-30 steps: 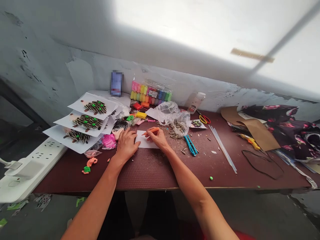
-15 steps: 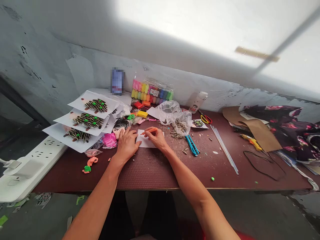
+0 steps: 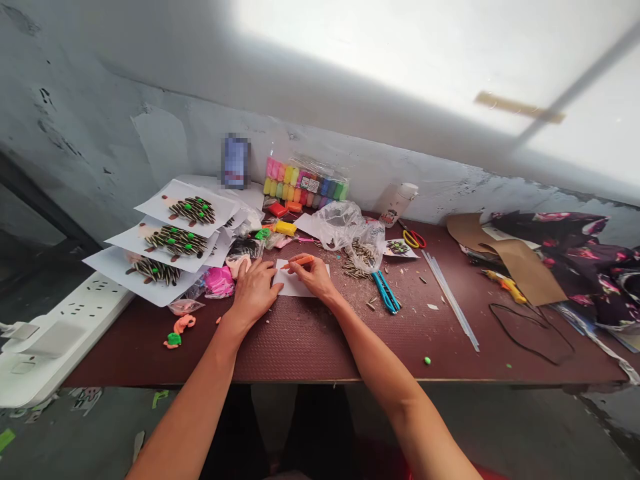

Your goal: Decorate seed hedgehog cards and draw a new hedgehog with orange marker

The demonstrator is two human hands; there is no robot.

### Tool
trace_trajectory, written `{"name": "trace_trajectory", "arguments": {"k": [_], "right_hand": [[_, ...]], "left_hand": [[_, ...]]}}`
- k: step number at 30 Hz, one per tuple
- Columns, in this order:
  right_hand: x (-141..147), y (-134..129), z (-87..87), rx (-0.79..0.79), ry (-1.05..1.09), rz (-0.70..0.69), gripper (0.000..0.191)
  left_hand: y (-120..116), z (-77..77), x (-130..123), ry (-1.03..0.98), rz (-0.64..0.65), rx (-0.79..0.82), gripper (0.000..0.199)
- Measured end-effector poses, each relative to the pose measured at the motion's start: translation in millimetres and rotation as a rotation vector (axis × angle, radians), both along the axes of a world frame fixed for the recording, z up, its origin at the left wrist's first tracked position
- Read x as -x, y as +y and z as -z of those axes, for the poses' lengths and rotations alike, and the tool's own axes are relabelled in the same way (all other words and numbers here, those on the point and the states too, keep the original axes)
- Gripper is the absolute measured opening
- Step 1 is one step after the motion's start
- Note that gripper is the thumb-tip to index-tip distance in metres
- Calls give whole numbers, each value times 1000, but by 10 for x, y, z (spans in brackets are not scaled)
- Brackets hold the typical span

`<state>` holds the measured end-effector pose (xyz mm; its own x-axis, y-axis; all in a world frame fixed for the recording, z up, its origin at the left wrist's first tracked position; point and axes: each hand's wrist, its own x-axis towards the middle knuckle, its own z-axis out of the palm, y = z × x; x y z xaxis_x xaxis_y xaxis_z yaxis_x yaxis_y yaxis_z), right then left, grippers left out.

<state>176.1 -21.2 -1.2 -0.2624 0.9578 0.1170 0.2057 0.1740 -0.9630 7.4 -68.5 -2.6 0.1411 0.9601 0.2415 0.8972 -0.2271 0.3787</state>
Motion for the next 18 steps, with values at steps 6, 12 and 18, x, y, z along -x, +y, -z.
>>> {"name": "trace_trajectory", "arguments": {"k": [6,12,18], "right_hand": [[-9,40,52,11,29,-11,28],[-34,65,81,-28,49,-46,30],[-45,72,86,-40,30,-67,33]], "left_hand": [[27,-74,52,-2,17,68,34],[205,-221,170,47,130,210,64],[357,-217,269,28,228,298,70]]}}
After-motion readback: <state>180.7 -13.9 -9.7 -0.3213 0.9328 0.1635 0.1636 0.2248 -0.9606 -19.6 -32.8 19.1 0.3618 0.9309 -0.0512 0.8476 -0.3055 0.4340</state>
